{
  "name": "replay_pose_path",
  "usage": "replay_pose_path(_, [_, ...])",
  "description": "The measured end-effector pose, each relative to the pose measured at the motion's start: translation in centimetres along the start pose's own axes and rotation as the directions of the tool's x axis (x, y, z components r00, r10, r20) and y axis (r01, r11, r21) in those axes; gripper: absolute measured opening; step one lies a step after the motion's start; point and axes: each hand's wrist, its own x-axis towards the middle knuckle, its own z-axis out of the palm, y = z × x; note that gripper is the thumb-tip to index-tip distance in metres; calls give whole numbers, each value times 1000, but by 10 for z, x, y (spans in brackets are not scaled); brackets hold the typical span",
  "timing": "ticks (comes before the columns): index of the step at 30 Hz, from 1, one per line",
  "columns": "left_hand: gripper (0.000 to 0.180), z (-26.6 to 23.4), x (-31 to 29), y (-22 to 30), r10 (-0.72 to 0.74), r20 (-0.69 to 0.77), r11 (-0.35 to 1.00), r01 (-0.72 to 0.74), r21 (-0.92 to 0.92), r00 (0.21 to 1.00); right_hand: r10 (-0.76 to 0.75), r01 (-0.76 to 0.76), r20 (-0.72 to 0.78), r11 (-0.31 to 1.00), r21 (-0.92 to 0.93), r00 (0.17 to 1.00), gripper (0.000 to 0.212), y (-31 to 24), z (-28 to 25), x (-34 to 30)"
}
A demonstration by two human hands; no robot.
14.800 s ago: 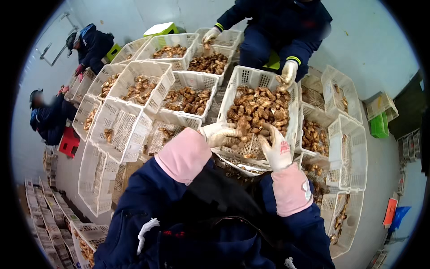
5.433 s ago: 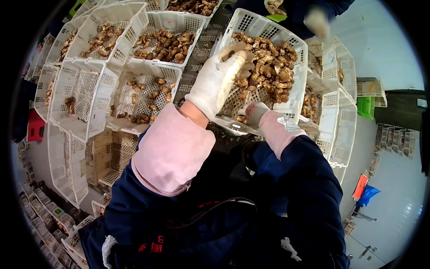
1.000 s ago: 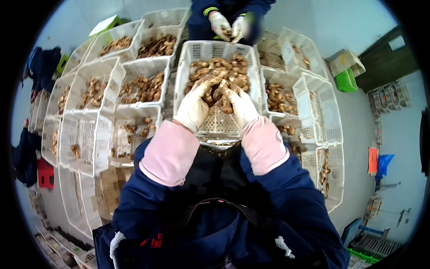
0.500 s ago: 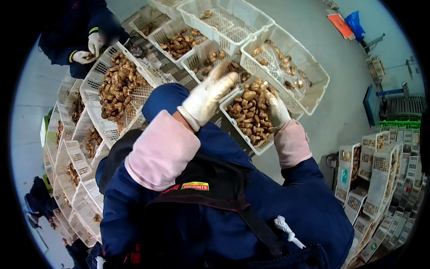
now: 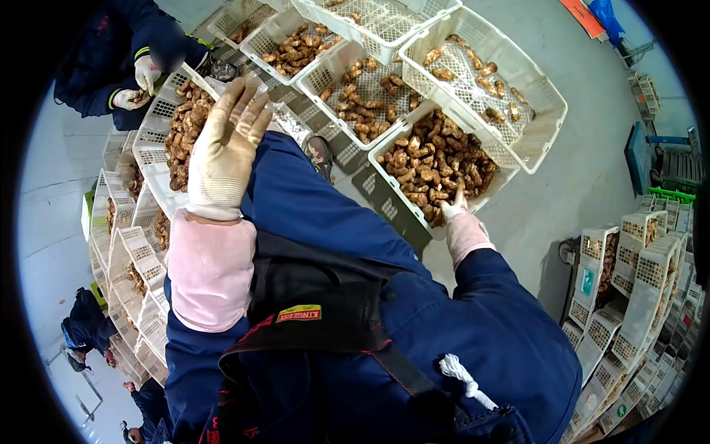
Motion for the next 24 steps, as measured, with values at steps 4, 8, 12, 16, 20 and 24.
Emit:
replay_pose_path(4, [50, 0, 0, 0, -17, -6, 1000, 17, 1, 1000, -86, 171, 302, 949, -267, 949, 65, 11, 0, -22])
replay_pose_path(8, [50, -8, -7, -2, -37, 45, 999, 38, -9, 998, -221, 225, 50, 970, -93, 974, 57, -38, -16, -18])
replay_pose_path(12, [49, 2, -15, -2, -56, 22, 998, 56, 15, 998, -186, 261, 332, 945, -198, 925, 67, -99, -18, -1])
replay_pose_path(16, [50, 10, -24, 11, -2, 23, 999, 1, 42, 1000, -243, 227, 241, 969, 96, 939, 56, -145, -18, 14])
replay_pose_path(20, [50, -3, -38, 20, 69, 0, 994, -69, 85, 998, -376, -305, 385, 256, 917, 843, 57, -233, -60, -25])
replay_pose_path(24, [50, -15, -53, 26, 109, 3, 974, -108, 198, 994, -659, -417, 280, -57, 907, 698, 53, -335, -118, -110])
